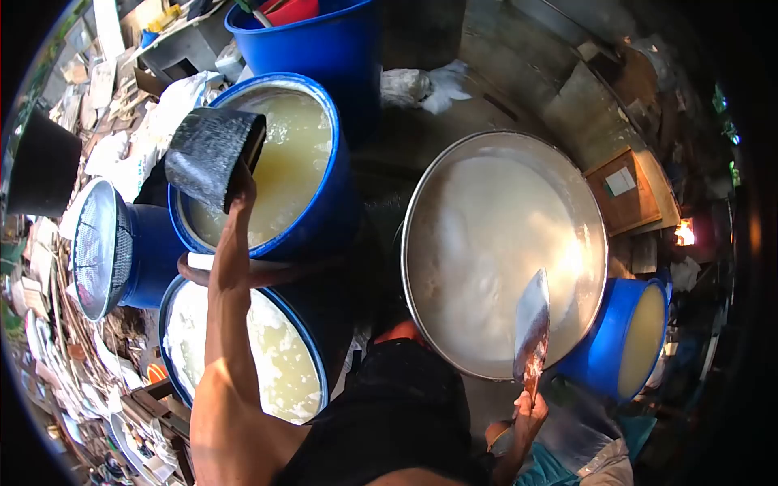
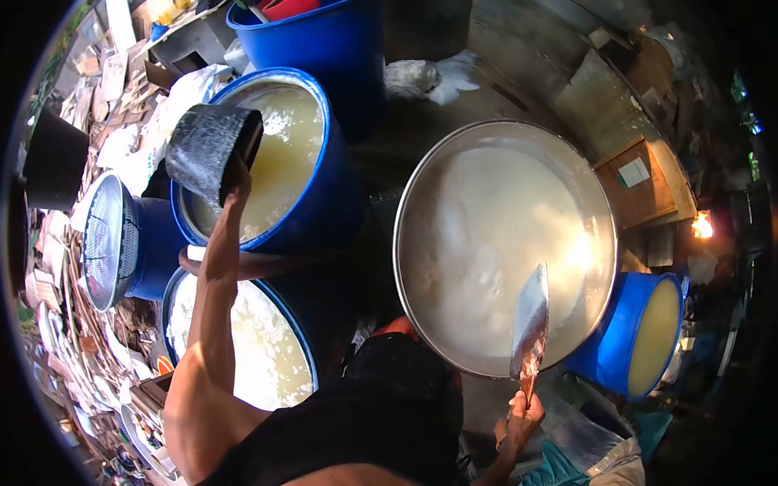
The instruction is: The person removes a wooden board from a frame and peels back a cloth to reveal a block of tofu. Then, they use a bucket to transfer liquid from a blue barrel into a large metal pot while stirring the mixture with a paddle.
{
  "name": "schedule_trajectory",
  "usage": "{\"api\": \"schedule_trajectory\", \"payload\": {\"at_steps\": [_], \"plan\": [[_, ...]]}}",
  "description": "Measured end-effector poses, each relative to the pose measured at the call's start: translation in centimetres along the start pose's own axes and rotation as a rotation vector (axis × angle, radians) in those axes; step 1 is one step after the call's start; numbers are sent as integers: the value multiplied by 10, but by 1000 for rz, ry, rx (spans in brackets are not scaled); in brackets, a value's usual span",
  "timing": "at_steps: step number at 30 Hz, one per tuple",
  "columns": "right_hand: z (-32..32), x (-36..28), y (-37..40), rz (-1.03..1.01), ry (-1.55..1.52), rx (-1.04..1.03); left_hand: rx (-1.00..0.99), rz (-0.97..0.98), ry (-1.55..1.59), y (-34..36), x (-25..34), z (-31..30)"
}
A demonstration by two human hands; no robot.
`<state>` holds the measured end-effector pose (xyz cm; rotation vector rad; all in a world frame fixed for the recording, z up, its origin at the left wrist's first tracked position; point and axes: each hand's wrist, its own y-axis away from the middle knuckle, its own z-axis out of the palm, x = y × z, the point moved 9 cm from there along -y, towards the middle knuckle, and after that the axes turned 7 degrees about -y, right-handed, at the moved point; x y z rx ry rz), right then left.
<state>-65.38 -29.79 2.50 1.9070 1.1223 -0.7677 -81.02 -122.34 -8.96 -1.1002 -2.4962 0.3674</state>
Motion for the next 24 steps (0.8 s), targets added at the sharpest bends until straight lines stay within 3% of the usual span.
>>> {"api": "schedule_trajectory", "payload": {"at_steps": [1,3,6,14,17,19,21,24], "plan": [[1,-1,-3,-2,6,-1,160,45,-10,13,12,-13],[4,-8,-5,-12,-21,-32,132,170,-141,31,11,19],[7,-8,-14,-29,-72,-34,-209,59,3,53,3,74],[13,2,-28,38,-194,-61,-415,241,-109,86,33,120],[9,20,-35,70,-241,-90,-313,187,-9,80,30,90],[9,29,-38,145,-248,-97,-641,-28,-117,63,64,19],[5,34,-41,144,-232,-91,-505,-19,47,44,48,6],[-4,47,-46,139,-217,-144,-490,-72,83,21,48,-30]]}}
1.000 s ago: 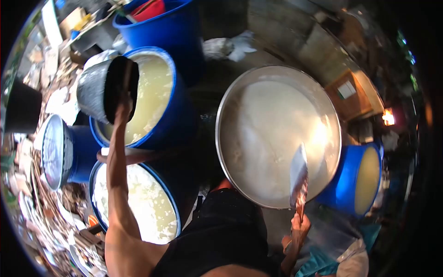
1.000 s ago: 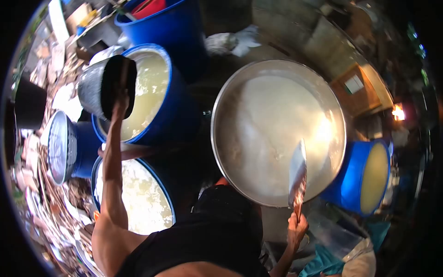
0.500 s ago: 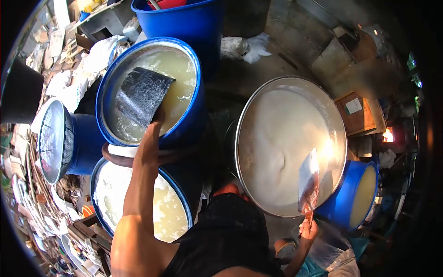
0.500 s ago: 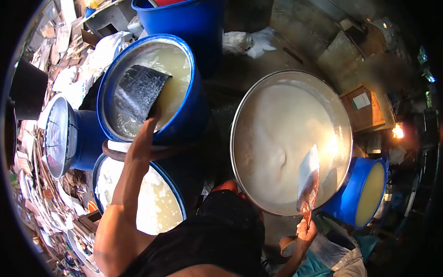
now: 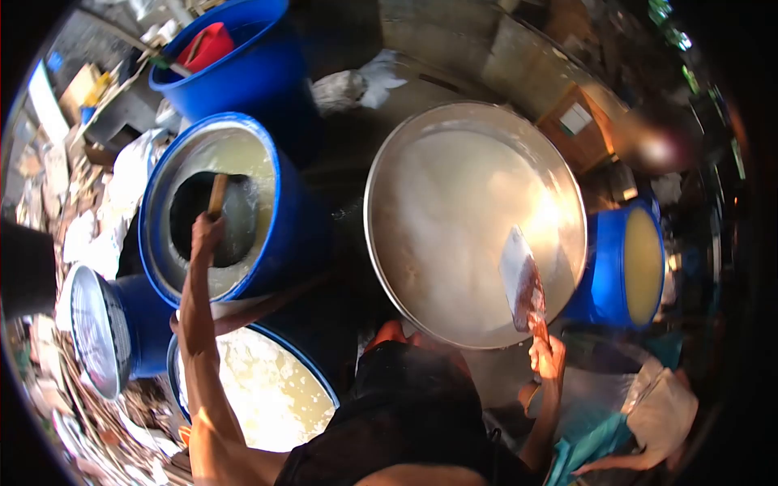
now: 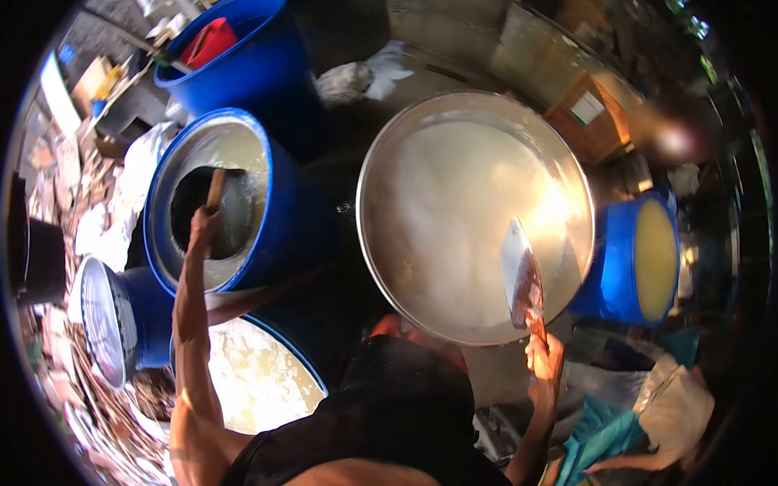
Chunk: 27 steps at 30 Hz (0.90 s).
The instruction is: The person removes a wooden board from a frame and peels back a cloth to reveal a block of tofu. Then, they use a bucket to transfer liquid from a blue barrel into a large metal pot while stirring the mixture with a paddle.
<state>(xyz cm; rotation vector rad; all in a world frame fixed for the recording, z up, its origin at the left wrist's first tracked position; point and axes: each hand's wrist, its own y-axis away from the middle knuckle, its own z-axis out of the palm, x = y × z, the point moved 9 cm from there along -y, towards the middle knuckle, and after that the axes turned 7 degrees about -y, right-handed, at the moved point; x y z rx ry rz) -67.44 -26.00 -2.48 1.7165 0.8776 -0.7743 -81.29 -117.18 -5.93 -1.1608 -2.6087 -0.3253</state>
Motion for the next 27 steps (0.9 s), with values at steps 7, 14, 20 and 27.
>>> {"api": "schedule_trajectory", "payload": {"at_steps": [7,14,20,27], "plan": [[-36,-6,-13,37,88,119,-151,-155,353,13,-3,-64],[-63,-14,-40,-33,65,117,-200,9,351,81,66,-142],[-85,-32,-64,-98,89,108,-145,50,331,159,146,-192],[-114,-34,-96,-102,119,-18,-357,163,567,252,251,-161]]}}
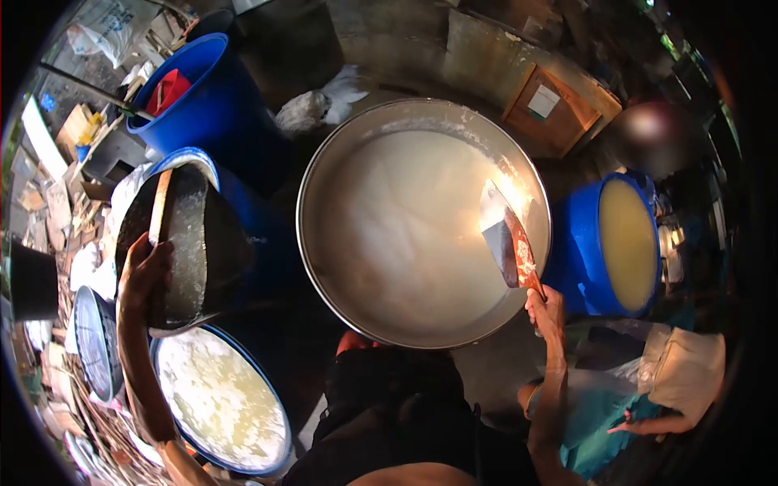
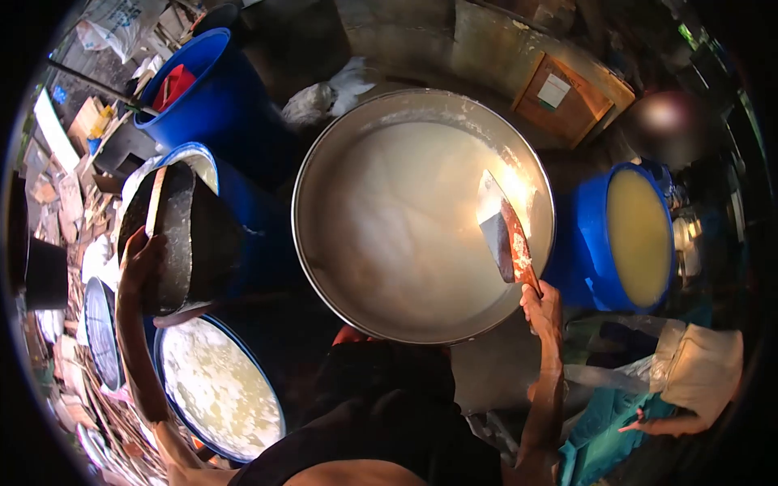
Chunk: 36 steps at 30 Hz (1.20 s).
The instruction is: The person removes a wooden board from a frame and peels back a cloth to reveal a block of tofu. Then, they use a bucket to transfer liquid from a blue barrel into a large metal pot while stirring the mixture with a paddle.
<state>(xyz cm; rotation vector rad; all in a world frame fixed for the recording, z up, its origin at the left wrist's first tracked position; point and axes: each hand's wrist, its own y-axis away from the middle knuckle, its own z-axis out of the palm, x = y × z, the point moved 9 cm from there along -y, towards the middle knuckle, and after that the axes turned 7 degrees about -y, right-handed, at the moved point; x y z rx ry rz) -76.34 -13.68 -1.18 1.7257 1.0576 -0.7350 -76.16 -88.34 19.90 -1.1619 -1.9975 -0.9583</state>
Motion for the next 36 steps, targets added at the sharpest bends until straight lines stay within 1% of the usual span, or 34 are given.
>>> {"api": "schedule_trajectory", "payload": {"at_steps": [2,4,6,8,10,11,12,13,14,15,16,17,18,20,22,24,26,27,28,29,30,32,33,36], "plan": [[-10,-3,-9,-170,-36,5,10,54,-7,11,20,42],[-18,27,-24,-243,-161,0,19,7,34,16,30,83],[-32,64,-51,-148,-121,-17,34,-51,51,19,30,126],[-44,70,-67,-144,-91,-53,30,-59,99,24,31,173],[-49,72,-81,-129,-59,-87,12,-146,171,27,26,220],[-50,75,-92,-116,-65,-69,20,-149,200,30,29,246],[-52,77,-106,-104,-70,-50,-6,-162,283,29,21,273],[-50,81,-122,-105,-24,-94,-17,-184,322,26,15,296],[-49,98,-147,-103,-28,-102,-15,-223,371,25,9,319],[-50,109,-175,-246,154,-45,-18,-269,466,26,4,344],[-50,106,-193,-392,336,14,-29,-319,533,24,-6,367],[-44,66,-194,-494,363,58,-10,-377,603,23,-13,387],[-35,69,-220,-354,345,-4,-5,-420,653,20,-25,408],[-14,52,-262,-486,246,29,24,-565,762,19,-45,447],[9,39,-308,-324,305,-20,41,-636,860,24,-54,479],[37,35,-365,-436,381,-21,52,-727,977,27,-71,509],[63,8,-385,-554,366,-8,61,-787,1114,28,-87,534],[75,7,-402,-542,364,-13,64,-802,1160,28,-94,544],[93,6,-412,-572,385,-74,65,-816,1205,29,-102,551],[107,7,-420,-602,407,-134,86,-804,1230,32,-98,553],[115,8,-423,-589,407,-136,86,-787,1285,33,-103,559],[142,16,-414,-609,497,-257,123,-760,1361,38,-106,567],[144,21,-408,-598,497,-262,145,-775,1353,40,-100,566],[142,30,-362,-686,477,-368,121,-784,1367,43,-108,570]]}}
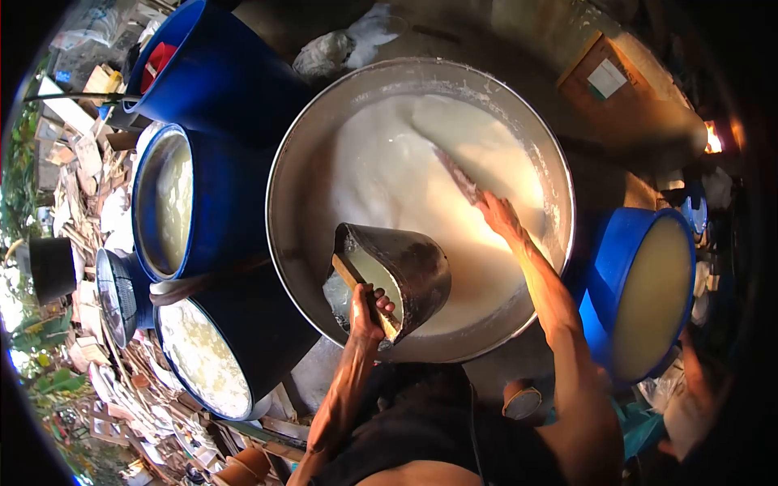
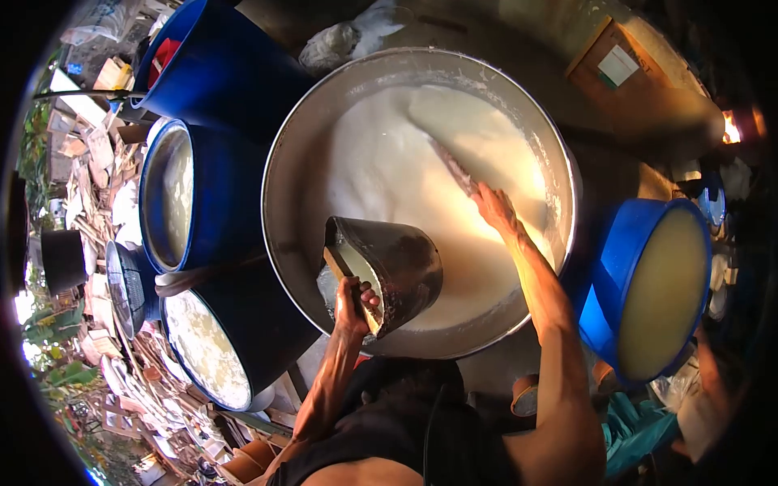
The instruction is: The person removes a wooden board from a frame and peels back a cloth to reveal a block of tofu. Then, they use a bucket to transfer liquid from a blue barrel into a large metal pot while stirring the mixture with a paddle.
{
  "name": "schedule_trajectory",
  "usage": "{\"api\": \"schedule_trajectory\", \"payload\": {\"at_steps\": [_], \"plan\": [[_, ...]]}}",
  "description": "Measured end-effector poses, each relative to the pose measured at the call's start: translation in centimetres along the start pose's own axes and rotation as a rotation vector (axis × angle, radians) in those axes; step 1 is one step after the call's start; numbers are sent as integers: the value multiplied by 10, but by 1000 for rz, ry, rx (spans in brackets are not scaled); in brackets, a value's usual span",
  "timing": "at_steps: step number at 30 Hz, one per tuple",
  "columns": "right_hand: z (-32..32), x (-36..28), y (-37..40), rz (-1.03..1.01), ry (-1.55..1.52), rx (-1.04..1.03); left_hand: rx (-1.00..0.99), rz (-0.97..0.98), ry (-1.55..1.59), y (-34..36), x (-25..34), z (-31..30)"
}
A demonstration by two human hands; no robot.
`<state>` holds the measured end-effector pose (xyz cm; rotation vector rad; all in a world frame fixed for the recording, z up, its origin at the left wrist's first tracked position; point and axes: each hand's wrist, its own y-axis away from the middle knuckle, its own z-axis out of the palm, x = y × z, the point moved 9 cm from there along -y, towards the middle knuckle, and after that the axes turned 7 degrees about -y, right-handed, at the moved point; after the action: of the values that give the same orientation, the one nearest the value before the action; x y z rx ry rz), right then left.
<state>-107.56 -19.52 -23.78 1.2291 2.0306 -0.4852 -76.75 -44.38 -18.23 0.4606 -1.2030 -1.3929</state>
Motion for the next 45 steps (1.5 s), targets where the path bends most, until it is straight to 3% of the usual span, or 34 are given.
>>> {"api": "schedule_trajectory", "payload": {"at_steps": [2,3,4,5,6,7,8,10,13,14,15,16,18,20,22,23,25,30,32,33,34,38,41,42,45], "plan": [[23,13,35,289,15,-279,39,-11,12,4,-1,-1],[24,-5,51,135,-6,-272,24,4,24,6,0,1],[28,-6,75,186,-38,-321,10,19,34,7,2,2],[33,-2,103,-73,-102,-63,6,17,25,7,2,0],[63,25,126,104,20,-301,5,6,39,6,1,-4],[64,22,148,205,91,-353,6,-3,53,5,1,-6],[55,9,167,304,162,-406,3,0,46,7,1,-5],[31,-32,190,226,115,-443,-22,24,36,11,5,0],[14,-13,231,60,293,-422,-23,22,53,14,8,2],[-22,-31,216,183,198,-606,-25,22,49,17,10,7],[-58,-51,199,359,117,-622,-23,32,36,21,13,12],[-83,-53,192,275,38,-502,-20,41,23,24,15,14],[-111,-55,181,515,-238,-471,-22,11,41,23,13,14],[-113,-36,161,660,-367,-275,37,35,19,26,17,18],[-118,-36,116,515,-312,-29,2,2,81,14,12,4],[-112,-17,90,313,-153,110,-39,-27,145,10,8,0],[-101,1,40,340,-234,161,-46,-54,160,7,6,-2],[-54,21,-54,109,-143,176,-46,-29,135,9,10,0],[-24,11,-65,124,-69,-12,-106,-61,163,10,9,4],[-3,21,-62,170,-114,-64,-102,-62,163,10,10,2],[10,21,-54,46,-101,-6,-93,-49,167,9,11,-1],[41,6,12,206,-151,-261,-116,-51,186,9,11,-2],[71,16,80,124,-53,-303,-127,-56,193,10,12,0],[74,6,96,65,-13,-296,-133,-54,193,10,12,0],[50,-32,160,141,39,-404,-149,-58,196,12,12,-1]]}}
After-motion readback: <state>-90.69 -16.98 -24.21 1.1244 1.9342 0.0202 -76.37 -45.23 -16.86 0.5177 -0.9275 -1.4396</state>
